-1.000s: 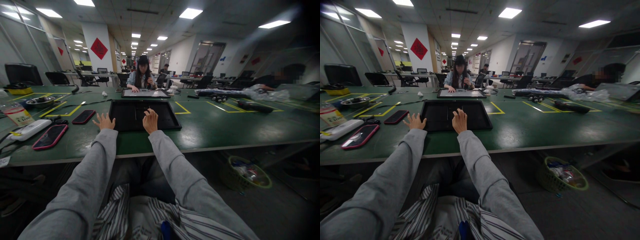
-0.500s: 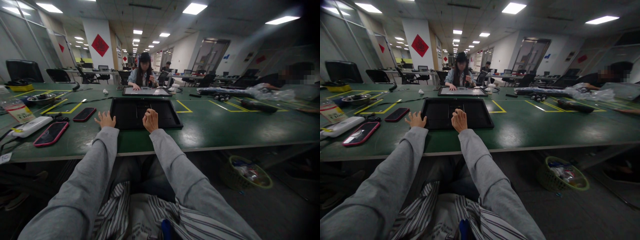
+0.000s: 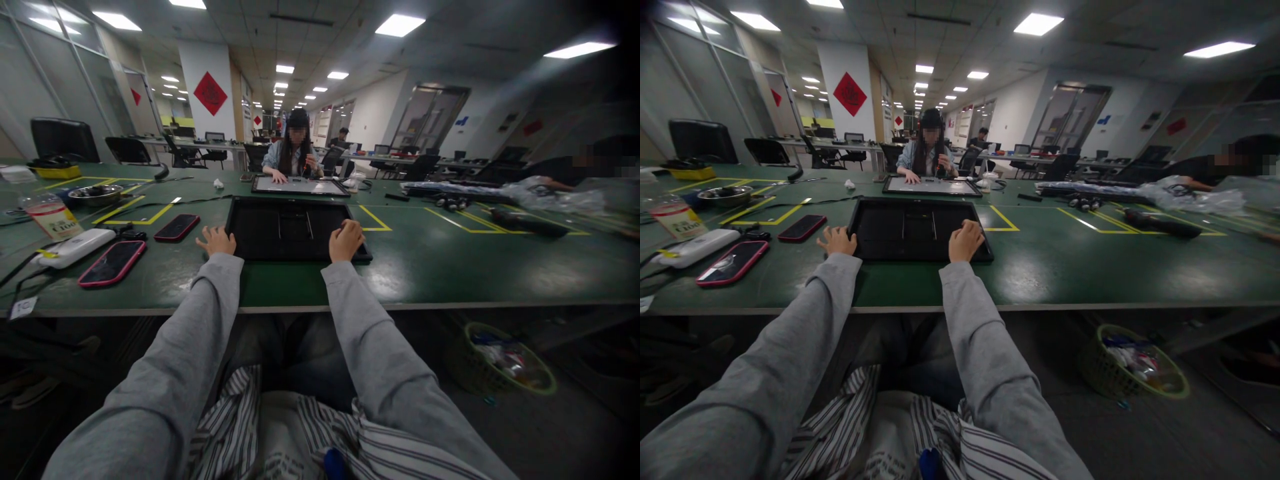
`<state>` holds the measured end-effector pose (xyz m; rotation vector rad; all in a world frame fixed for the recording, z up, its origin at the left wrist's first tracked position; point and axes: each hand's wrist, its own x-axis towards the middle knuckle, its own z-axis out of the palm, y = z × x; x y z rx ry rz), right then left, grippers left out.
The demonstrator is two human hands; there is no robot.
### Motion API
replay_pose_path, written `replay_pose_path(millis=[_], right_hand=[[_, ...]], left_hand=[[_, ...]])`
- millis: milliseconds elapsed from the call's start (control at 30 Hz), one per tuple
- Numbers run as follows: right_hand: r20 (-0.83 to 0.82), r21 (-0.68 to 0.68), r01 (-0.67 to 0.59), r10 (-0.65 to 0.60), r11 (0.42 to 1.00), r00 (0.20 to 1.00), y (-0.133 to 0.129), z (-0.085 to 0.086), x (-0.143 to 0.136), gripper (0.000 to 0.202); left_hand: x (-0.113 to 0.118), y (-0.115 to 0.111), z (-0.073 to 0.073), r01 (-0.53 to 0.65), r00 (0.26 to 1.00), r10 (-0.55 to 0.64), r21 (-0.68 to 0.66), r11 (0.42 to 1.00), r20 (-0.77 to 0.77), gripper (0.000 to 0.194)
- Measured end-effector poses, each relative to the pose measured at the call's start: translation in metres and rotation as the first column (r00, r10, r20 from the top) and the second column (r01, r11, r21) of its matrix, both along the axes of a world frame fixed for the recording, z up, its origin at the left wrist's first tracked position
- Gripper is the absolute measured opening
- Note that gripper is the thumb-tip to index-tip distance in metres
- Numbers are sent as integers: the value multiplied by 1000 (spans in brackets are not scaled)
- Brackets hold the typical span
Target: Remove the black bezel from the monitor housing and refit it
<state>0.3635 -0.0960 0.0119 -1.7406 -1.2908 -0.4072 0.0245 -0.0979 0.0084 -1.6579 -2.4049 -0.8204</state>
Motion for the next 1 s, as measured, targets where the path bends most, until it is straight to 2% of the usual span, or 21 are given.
replay_pose_path(millis=[100, 167, 233, 300, 533, 600, 667, 733, 800, 867, 933, 1000], right_hand=[[-154, -130, 186, -205, 974, 967, 1, -8, 38, 40], [-225, -225, 192, -243, 955, 944, 1, -13, 56, 43], [-270, -289, 137, -218, 948, 938, 0, -15, 66, 41], [-296, -312, 94, -190, 946, 936, -2, -15, 70, 38], [-373, -313, 65, -185, 948, 909, -2, -13, 76, 41], [-403, -328, 119, -253, 937, 880, -2, -13, 79, 39], [-409, -304, 241, -355, 922, 841, -2, -12, 80, 44], [-385, -220, 357, -417, 908, 823, -4, -9, 77, 50], [-334, -123, 374, -393, 919, 857, -5, -5, 67, 52], [-262, -66, 292, -299, 954, 917, -4, -2, 50, 49], [-201, -65, 144, -155, 987, 967, -1, -1, 27, 44], [-165, -92, -14, -1, 996, 986, 2, -3, 1, 39]], left_hand=[[0, 0, 0, -6, 1000, 6, 3, 1000, 11, 45], [-1, 0, 0, -3, 1000, 3, 2, 1000, 21, 45], [-2, 3, -1, -4, 1000, 4, 7, 1000, 30, 44], [-4, 6, -3, -14, 999, 13, 8, 1000, 45, 44], [-9, 16, -5, -54, 985, 63, -65, 996, 159, 46], [-7, 15, -5, -22, 989, 30, -58, 998, 142, 46], [-2, 14, -5, 24, 993, -18, -54, 998, 118, 48], [8, 14, -5, 80, 994, -75, -53, 995, 83, 49], [26, 18, -8, 140, 989, -138, -41, 989, 48, 49], [52, 24, -10, 206, 978, -206, -27, 978, 32, 50], [84, 31, -11, 275, 961, -274, -24, 961, 33, 53], [115, 39, -10, 382, 923, -379, -53, 923, 59, 55]])
